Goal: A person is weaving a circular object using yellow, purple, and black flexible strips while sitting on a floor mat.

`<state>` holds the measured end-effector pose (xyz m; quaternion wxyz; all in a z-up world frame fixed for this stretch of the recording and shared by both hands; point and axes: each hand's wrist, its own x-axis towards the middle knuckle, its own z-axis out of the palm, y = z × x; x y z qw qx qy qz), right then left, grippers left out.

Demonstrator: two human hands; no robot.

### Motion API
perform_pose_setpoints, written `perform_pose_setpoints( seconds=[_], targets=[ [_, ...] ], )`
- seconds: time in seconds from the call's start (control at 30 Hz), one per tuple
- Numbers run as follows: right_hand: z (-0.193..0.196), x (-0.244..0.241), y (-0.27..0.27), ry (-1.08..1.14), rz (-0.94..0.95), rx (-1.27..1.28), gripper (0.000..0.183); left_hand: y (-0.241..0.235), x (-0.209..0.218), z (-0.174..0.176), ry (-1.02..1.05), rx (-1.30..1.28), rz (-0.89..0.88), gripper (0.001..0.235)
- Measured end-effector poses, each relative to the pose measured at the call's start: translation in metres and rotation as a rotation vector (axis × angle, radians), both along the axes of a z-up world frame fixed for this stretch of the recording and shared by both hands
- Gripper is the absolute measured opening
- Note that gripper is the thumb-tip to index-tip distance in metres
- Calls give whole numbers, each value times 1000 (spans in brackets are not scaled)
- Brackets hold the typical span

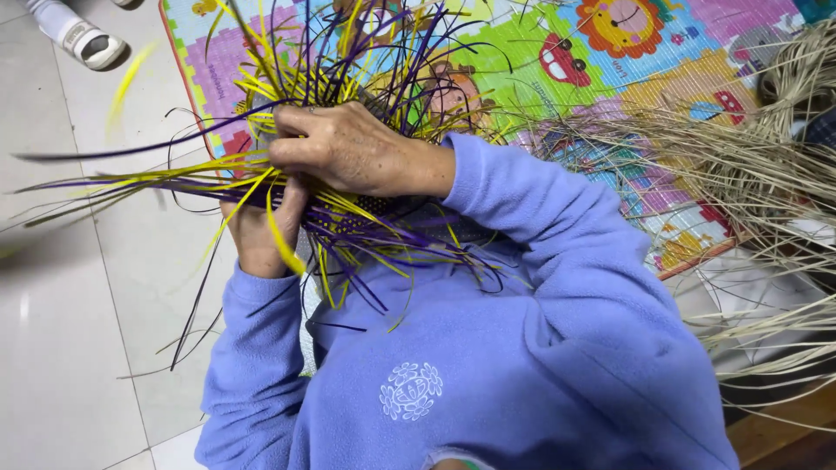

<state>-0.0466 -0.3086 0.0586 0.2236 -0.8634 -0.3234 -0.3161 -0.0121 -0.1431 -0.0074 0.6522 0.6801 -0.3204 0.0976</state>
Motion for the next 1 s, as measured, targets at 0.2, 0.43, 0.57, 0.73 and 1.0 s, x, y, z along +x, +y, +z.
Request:
perform_pose_setpoints(
  seconds=[0.2,0.43,0.57,0.73,1.0],
  targets=[
    [3,-18,5,-117,-321,-237,8,-4,-7,38,-21,232,-50,19],
    [-7,-47,23,-333,-206,-309,20,-6,-7,20,502,-61,-70,32],
    [-13,-53,20,-335,-127,-329,23,-12,-10,9,548,-79,64,31],
    [-8,-67,-3,-37,120,-298,14,-21,-19,16,446,276,250,52],
    [25,-48,-40,380,219,-19,4,-4,-5,17,508,298,51,47]
  ],
)
